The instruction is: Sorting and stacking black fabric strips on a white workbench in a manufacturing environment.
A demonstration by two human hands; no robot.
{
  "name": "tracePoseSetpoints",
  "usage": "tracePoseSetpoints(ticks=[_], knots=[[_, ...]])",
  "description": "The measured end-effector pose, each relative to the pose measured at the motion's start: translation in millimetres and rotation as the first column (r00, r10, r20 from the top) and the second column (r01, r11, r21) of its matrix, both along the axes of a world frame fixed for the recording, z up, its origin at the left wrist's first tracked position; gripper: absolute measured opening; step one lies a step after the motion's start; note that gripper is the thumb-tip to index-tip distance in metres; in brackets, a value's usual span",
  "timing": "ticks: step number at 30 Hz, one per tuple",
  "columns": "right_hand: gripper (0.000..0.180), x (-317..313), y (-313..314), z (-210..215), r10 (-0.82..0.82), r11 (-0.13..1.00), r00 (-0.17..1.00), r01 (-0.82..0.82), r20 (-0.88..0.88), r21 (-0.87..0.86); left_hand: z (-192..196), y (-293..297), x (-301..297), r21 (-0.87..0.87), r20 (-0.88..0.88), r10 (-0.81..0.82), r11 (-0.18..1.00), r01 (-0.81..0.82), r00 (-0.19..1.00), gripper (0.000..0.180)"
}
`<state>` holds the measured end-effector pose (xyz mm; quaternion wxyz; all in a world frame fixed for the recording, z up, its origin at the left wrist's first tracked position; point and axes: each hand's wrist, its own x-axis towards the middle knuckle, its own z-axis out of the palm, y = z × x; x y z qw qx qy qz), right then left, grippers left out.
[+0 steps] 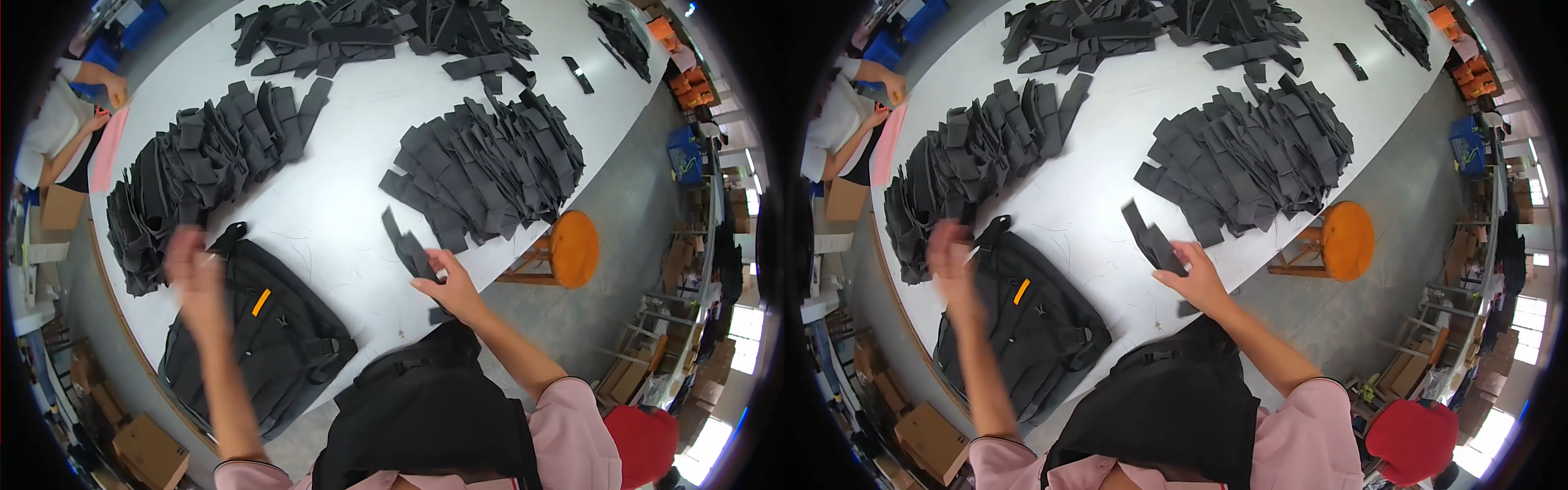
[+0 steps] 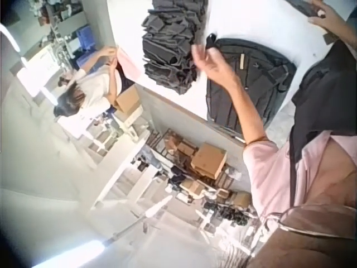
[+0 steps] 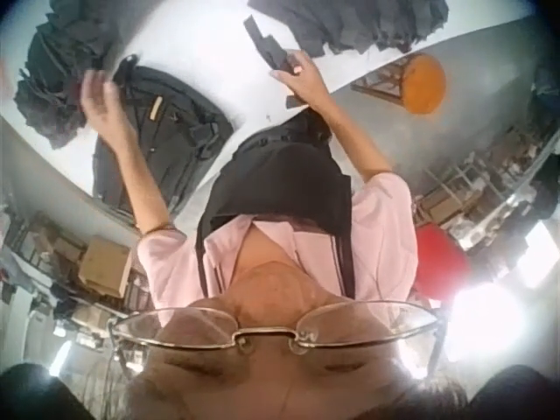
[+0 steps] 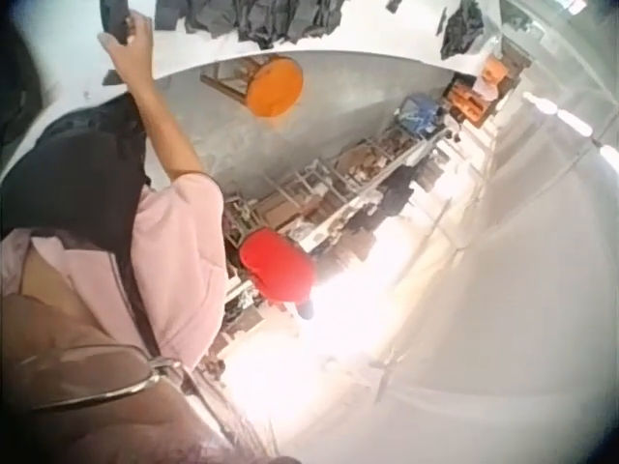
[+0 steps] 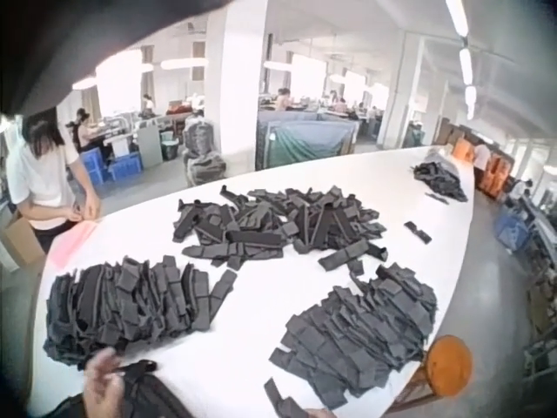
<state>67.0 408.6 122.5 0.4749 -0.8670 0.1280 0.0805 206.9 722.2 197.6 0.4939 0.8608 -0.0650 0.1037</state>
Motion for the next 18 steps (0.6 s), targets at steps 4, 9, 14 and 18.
tracePoseSetpoints(ticks=[4, 9, 14, 18], knots=[[0.056, 30, 14, 34, -0.163, 0.897, 0.986, 0.136, 0.029, 0.42, -57, -113, -84, -0.745, -0.573, -0.52, 0.652, -0.138, 0.634, 0.066], [0.054, 70, -73, 45, -0.04, 0.874, 0.881, 0.259, 0.472, -0.41, -65, -151, -116, -0.724, -0.633, -0.612, 0.685, -0.083, 0.474, 0.059], [0.064, 82, -102, 5, -0.006, 0.693, 1.0, -0.011, -0.021, -0.721, -62, -168, -103, -0.652, -0.678, -0.558, 0.757, -0.042, 0.479, 0.057], [0.065, 74, -121, 30, -0.171, 0.953, 0.976, 0.198, -0.131, 0.228, -47, -177, -93, -0.752, -0.608, -0.605, 0.646, -0.129, 0.515, 0.059]])
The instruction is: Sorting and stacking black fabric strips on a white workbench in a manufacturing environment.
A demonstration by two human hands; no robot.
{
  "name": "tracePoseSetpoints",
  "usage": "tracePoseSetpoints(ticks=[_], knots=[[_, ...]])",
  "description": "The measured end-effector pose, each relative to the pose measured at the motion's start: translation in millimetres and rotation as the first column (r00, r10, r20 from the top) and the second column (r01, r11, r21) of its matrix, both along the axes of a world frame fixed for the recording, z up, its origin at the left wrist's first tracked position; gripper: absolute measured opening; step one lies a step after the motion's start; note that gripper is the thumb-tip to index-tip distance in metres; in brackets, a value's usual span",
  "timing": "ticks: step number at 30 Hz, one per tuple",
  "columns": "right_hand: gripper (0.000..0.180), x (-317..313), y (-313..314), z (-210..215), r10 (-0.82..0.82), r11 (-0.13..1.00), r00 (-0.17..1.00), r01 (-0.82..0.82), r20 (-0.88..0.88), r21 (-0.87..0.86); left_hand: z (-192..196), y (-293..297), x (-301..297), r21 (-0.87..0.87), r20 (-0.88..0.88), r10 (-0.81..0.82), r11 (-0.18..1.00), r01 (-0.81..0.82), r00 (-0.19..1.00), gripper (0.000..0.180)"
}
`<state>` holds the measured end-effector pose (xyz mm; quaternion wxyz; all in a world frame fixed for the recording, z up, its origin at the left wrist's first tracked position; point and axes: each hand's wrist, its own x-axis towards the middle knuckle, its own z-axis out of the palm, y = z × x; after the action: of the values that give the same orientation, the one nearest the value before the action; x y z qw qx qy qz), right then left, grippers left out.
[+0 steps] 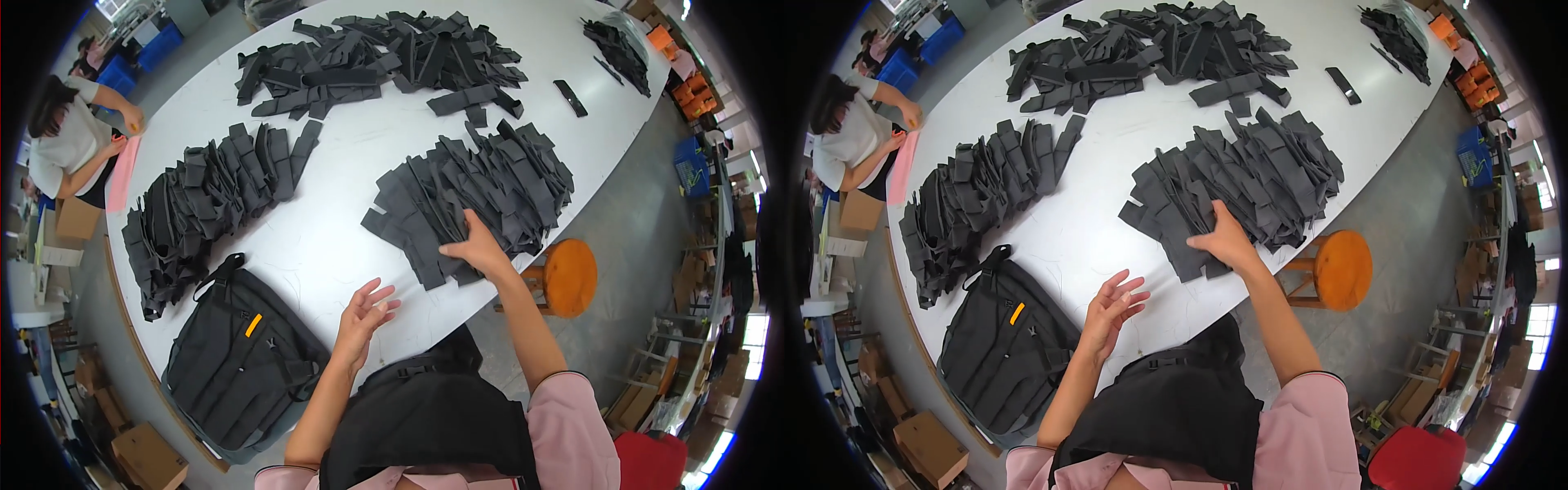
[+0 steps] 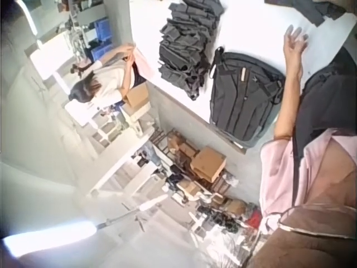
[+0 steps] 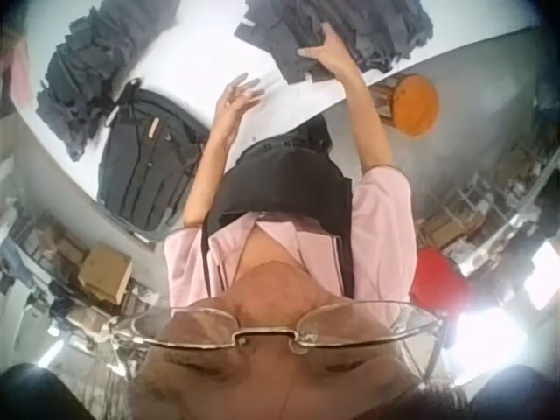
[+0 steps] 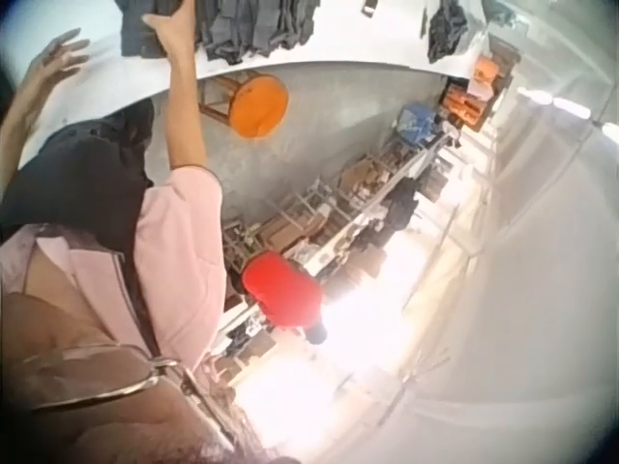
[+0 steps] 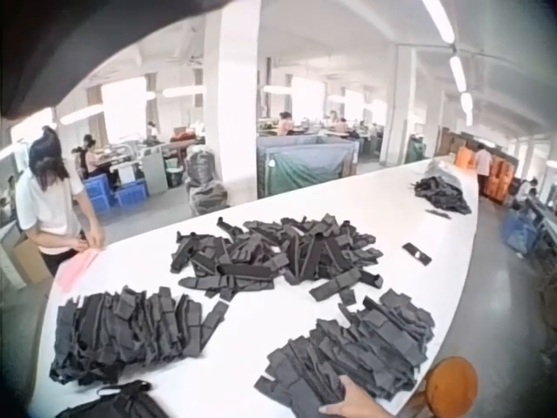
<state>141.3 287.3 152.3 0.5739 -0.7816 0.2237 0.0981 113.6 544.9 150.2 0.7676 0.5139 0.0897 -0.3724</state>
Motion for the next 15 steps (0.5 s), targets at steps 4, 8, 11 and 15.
tracePoseSetpoints(ticks=[4, 8, 11, 15], knots=[[0.067, -31, 14, 10, -0.026, 0.782, 0.986, 0.124, -0.167, 0.611, -4, -18, 8, -0.154, -0.084, 0.009, 0.988, -0.022, 0.996, 0.07], [0.06, -53, 48, -11, 0.089, 0.903, 0.996, -0.087, 0.014, 0.421, -11, -40, 18, -0.071, -0.128, 0.113, 0.99, -0.122, 0.985, 0.084], [0.062, -57, 73, -4, 0.263, 0.95, 0.965, -0.26, 0.003, 0.173, -5, -42, 16, -0.089, -0.137, 0.128, 0.986, -0.141, 0.982, 0.087], [0.076, -54, 77, 1, 0.378, 0.865, 0.924, -0.375, 0.057, 0.334, -25, -18, 19, -0.139, -0.215, 0.211, 0.96, -0.243, 0.954, 0.048]])
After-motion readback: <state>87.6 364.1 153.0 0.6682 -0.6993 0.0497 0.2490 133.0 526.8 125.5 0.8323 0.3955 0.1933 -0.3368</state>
